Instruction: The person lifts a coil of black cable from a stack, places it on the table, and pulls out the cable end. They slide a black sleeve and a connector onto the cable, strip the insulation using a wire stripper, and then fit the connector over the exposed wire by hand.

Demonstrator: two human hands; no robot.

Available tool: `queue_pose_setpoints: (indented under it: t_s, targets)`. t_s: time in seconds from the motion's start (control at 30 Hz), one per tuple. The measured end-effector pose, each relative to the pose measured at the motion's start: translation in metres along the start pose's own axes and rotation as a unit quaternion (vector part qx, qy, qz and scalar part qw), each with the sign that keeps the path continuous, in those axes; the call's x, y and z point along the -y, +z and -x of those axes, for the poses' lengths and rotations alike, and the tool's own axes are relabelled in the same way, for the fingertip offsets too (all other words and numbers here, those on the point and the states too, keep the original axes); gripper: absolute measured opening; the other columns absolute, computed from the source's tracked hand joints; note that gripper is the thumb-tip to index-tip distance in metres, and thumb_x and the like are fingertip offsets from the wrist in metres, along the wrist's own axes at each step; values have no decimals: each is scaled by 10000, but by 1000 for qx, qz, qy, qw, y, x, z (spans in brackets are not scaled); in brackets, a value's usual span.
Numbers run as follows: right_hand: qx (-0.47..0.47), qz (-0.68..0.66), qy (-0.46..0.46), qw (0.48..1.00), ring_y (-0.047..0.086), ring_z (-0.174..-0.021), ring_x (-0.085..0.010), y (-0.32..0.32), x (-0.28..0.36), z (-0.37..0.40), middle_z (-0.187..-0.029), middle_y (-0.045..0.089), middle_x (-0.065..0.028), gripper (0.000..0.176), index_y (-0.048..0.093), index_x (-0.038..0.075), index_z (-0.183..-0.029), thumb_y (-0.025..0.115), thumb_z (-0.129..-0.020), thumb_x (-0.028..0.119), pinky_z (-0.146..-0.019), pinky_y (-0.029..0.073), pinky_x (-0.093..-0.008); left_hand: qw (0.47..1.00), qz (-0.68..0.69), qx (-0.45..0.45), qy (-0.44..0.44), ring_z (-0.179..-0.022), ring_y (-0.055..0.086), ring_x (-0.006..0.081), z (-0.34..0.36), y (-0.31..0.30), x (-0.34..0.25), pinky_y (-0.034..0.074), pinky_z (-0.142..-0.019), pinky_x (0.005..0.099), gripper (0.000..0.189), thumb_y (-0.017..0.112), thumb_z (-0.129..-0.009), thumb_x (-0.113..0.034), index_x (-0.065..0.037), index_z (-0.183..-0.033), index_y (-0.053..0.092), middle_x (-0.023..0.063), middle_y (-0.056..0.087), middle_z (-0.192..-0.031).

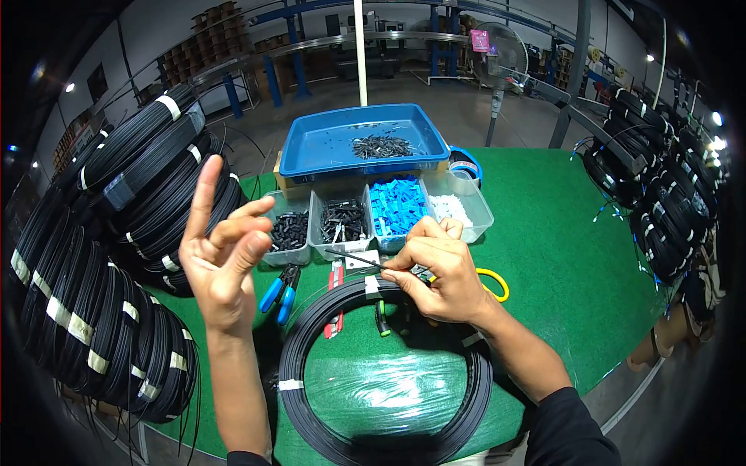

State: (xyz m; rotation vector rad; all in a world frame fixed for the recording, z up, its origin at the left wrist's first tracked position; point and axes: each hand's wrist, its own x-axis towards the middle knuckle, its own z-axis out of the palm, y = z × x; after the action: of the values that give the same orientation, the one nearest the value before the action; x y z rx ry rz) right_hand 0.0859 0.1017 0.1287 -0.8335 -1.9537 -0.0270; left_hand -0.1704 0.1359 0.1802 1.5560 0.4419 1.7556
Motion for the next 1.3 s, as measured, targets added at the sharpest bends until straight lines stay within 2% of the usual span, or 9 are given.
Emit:
queue_pose_setpoints:
  t_s: [0.2,0.4,0.53,0.6,0.8,0.87,0.93,1.0,1.3]
  targets:
    - [-8,-8,1,1000,529,-770,-161,-1,9,-1,-706,620,12,95,672,101,-769,762,-761,131,-767,250,-373,990,-10,130,-49,-1096,670,269,7,17,22,432,-1068,384,1143,922,-645,-182,79,-1509,222,106,749,-930]
    - [-10,-7,6,1000,541,-762,-163,-1,4,-1,-709,627,10,103,662,101,-752,762,-759,126,-764,253,-375,994,103,18,-23,-1004,705,268,5,10,10,538,-941,341,801,765,-777,43,102,-1453,340,129,746,-897]
    - [-65,3,6,998,544,-743,-164,5,8,0,-702,622,15,116,662,108,-752,777,-746,127,-754,254,-380,996,-1,-9,-91,-906,712,185,10,19,12,552,-838,267,700,781,-778,20,37,-1406,473,141,742,-955]
    - [-115,86,0,990,547,-729,-162,8,15,1,-690,612,24,130,667,115,-758,793,-733,133,-752,253,-391,987,-94,54,-117,-882,702,158,22,32,29,535,-815,294,295,816,-776,-59,11,-1052,738,122,744,-957]
    - [-59,171,-19,983,583,-779,-139,14,29,8,-730,636,42,160,690,124,-819,806,-725,180,-776,258,-412,988,-66,49,-131,-895,656,152,38,44,46,517,-787,294,94,753,-822,-39,-5,-909,765,95,741,-901]
    - [-57,87,35,994,593,-817,-145,0,29,-2,-767,672,43,183,708,123,-873,803,-729,183,-794,281,-391,990,-25,86,-104,-860,617,157,35,41,45,499,-800,294,33,725,-831,-18,7,-839,745,80,731,-858]
    - [-63,-73,79,992,645,-939,-192,-18,18,-10,-894,700,-39,292,690,61,-989,810,-724,91,-854,463,-374,985,-39,124,-113,-865,578,158,33,42,36,485,-804,297,16,710,-801,19,13,-794,723,62,720,-834]
    - [-120,-288,130,941,671,-1016,-192,-21,17,-12,-969,695,-76,444,620,16,-1113,826,-721,51,-883,501,-373,967,-51,227,-107,-876,545,154,34,42,36,470,-796,301,67,706,-761,44,-3,-800,734,48,714,-811]
    - [-14,-224,78,971,654,-933,-171,-19,23,-8,-862,763,-33,446,683,22,-1087,852,-694,148,-870,453,-337,927,-31,323,-187,-758,584,134,40,49,34,474,-684,249,190,621,-736,153,32,-833,730,77,659,-788]
